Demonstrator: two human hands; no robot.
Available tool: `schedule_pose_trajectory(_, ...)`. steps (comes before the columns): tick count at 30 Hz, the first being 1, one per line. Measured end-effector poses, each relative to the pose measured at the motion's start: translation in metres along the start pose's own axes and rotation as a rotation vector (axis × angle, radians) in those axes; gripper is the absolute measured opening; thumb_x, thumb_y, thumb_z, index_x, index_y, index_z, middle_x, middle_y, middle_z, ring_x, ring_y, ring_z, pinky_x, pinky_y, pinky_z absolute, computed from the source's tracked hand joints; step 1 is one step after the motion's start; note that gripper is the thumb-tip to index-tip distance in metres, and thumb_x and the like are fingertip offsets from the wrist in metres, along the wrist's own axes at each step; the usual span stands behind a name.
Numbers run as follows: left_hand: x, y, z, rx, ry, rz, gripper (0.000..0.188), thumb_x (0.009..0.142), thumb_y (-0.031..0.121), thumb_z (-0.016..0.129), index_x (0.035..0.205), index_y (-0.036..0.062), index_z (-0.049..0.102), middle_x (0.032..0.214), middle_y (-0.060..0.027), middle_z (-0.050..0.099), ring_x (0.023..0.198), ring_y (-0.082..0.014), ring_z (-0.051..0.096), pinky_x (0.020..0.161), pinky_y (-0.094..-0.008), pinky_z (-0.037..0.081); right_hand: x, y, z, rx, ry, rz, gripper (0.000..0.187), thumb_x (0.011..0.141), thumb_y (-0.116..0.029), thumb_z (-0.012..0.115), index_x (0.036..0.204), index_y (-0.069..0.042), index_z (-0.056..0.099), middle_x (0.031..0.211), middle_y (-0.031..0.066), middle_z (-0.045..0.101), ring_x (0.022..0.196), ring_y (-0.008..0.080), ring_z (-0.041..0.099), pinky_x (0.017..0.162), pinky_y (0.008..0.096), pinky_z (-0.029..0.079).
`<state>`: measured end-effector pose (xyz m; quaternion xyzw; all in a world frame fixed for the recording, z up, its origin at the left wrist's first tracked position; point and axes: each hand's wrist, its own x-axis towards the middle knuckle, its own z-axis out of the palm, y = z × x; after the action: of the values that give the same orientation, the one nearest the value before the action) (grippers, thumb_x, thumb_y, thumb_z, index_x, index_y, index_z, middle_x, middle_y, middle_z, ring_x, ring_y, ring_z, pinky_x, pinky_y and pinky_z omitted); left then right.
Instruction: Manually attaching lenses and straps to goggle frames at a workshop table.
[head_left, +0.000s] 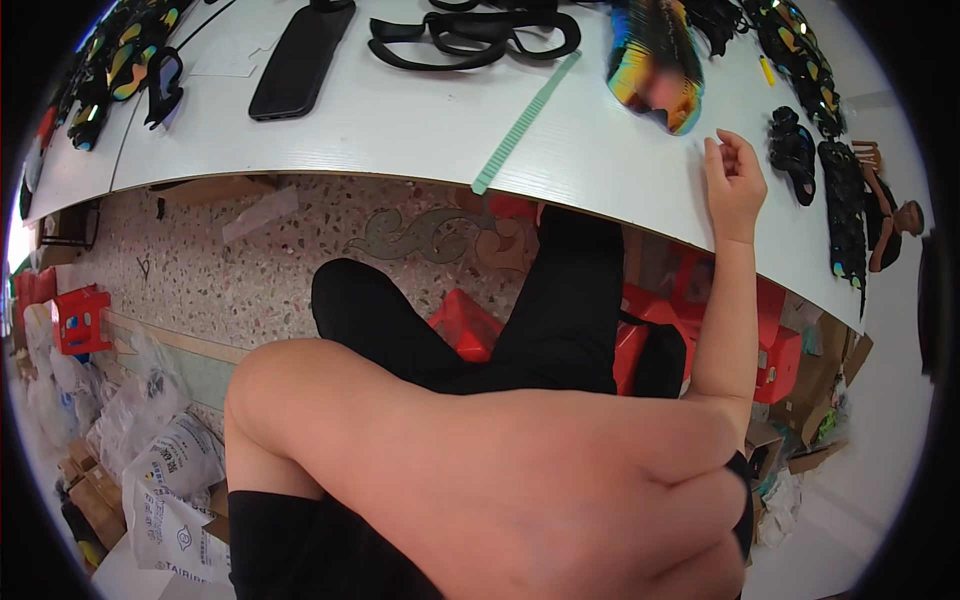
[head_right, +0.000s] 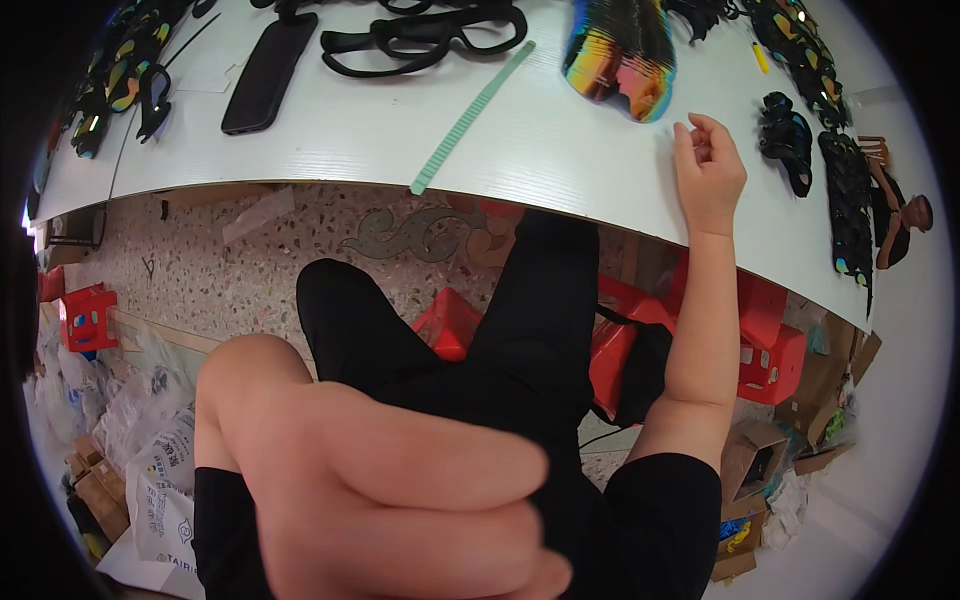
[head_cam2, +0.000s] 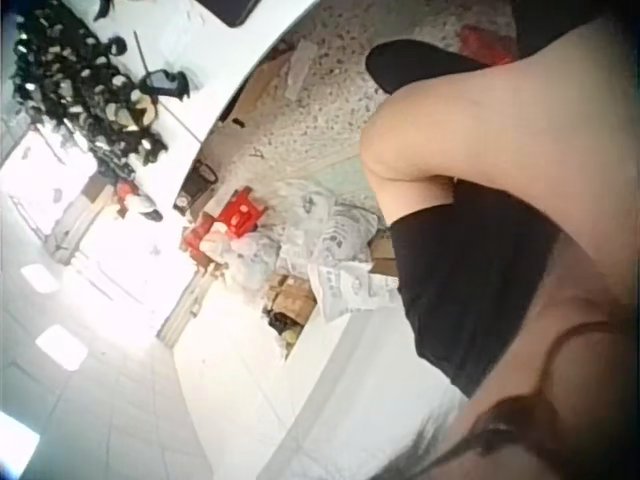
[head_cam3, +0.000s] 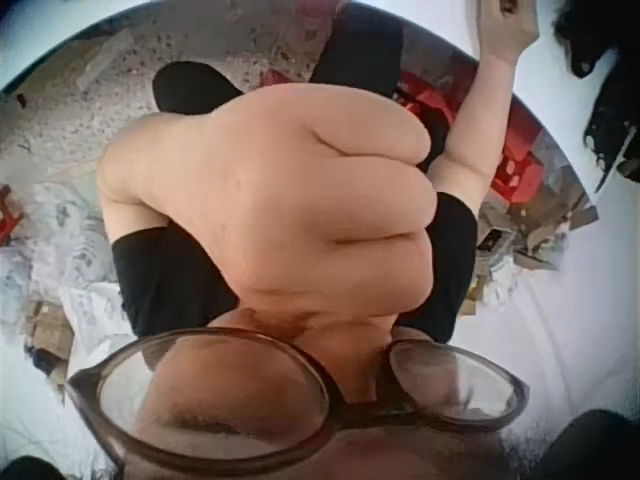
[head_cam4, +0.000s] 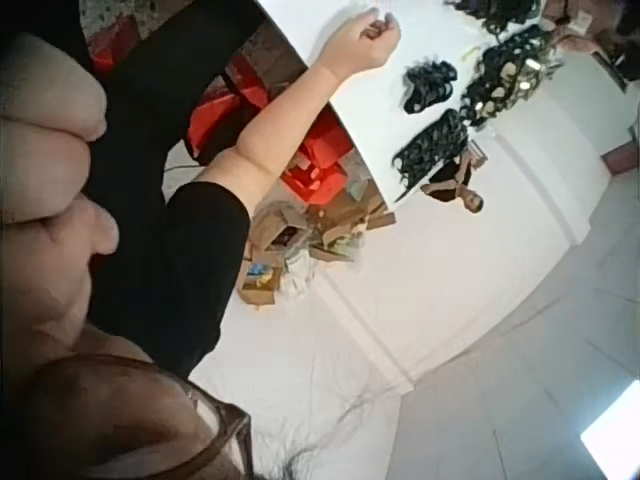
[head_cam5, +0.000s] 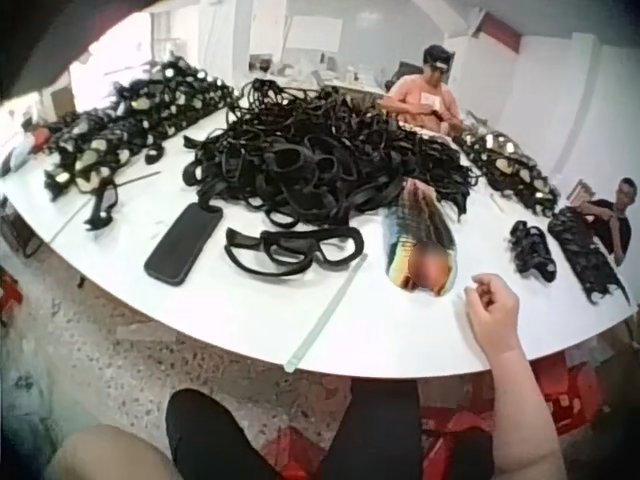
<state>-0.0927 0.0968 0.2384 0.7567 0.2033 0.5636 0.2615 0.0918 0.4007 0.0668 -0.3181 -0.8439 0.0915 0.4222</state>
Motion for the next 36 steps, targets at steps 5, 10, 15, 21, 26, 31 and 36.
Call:
schedule_pose_trajectory(5,-0.016,0.008,-0.009,0.054,-0.02,0.12,0.015,0.072,0.011,0.065,0.065,0.005,0.053,0.063,-0.0032,0.039,0.057,-0.02,0.046,0.061,-0.0296,0.047,0.005,0.004,-0.009,0.038,-0.015,0.04,0.019,0.087,-0.011,0.073,0.103,-0.003,0.069,0.074,0.0004,0.062,0.06,0.005,0.052,0.059,0.0204,0.046)
schedule_pose_trajectory(10,-0.043,0.001,0.022,0.167,0.452,0.342,0.01,0.078,0.008,0.066,0.076,-0.0007,0.064,0.072,-0.0067,0.054,0.061,-0.0215,0.055,0.069,-0.034,0.054,0.004,0.0,-0.005,-0.019,0.048,-0.082,0.018,0.086,-0.01,0.073,0.102,-0.002,0.069,0.074,0.0008,0.062,0.06,0.0061,0.054,0.058,0.0206,0.046)
schedule_pose_trajectory(15,-0.096,-0.029,-0.014,0.801,0.279,0.054,0.014,0.064,0.007,0.072,0.07,0.008,0.06,0.075,-0.0043,0.058,0.065,-0.0222,0.059,0.055,-0.0355,0.047,0.006,-0.021,-0.009,-0.059,0.007,-0.233,0.02,0.084,-0.004,0.072,0.103,-0.004,0.066,0.081,0.0058,0.062,0.065,0.0144,0.059,0.059,0.0257,0.049)
schedule_pose_trajectory(21,-0.142,-0.056,-0.037,1.071,0.284,-0.479,0.024,0.074,0.008,0.078,0.07,0.0068,0.054,0.066,-0.007,0.053,0.06,-0.027,0.054,0.056,-0.0383,0.043,0.024,-0.06,0.006,-0.211,-0.06,-0.383,0.061,0.072,-0.014,0.08,0.128,-0.007,0.058,0.122,0.0128,0.056,0.111,0.0327,0.054,0.095,0.0408,0.046)
schedule_pose_trajectory(26,-0.138,-0.073,-0.049,1.229,0.337,-0.499,0.022,0.079,0.011,0.076,0.077,0.0054,0.054,0.069,-0.0082,0.053,0.058,-0.0253,0.053,0.055,-0.0368,0.043,0.024,-0.046,0.022,-0.18,-0.006,-0.318,0.047,0.073,-0.013,0.08,0.118,-0.007,0.066,0.116,0.0122,0.059,0.106,0.0308,0.058,0.091,0.0392,0.049)
schedule_pose_trajectory(31,-0.116,-0.097,-0.102,1.288,0.654,-0.702,0.026,0.087,0.021,0.071,0.098,0.0007,0.059,0.076,-0.0118,0.059,0.065,-0.029,0.059,0.061,-0.0386,0.048,0.024,-0.042,0.024,-0.127,0.059,-0.308,0.042,0.075,-0.01,0.079,0.116,-0.008,0.069,0.113,0.0099,0.062,0.103,0.0278,0.06,0.087,0.0369,0.052)
schedule_pose_trajectory(36,-0.089,-0.125,-0.144,1.394,0.564,-1.215,0.046,0.088,0.041,0.067,0.095,-0.0046,0.065,0.089,-0.0243,0.069,0.089,-0.0391,0.067,0.078,-0.0456,0.053,0.022,-0.043,0.022,-0.052,0.122,-0.331,0.045,0.073,-0.008,0.08,0.117,-0.009,0.069,0.112,0.0088,0.063,0.102,0.0267,0.06,0.087,0.0367,0.051)
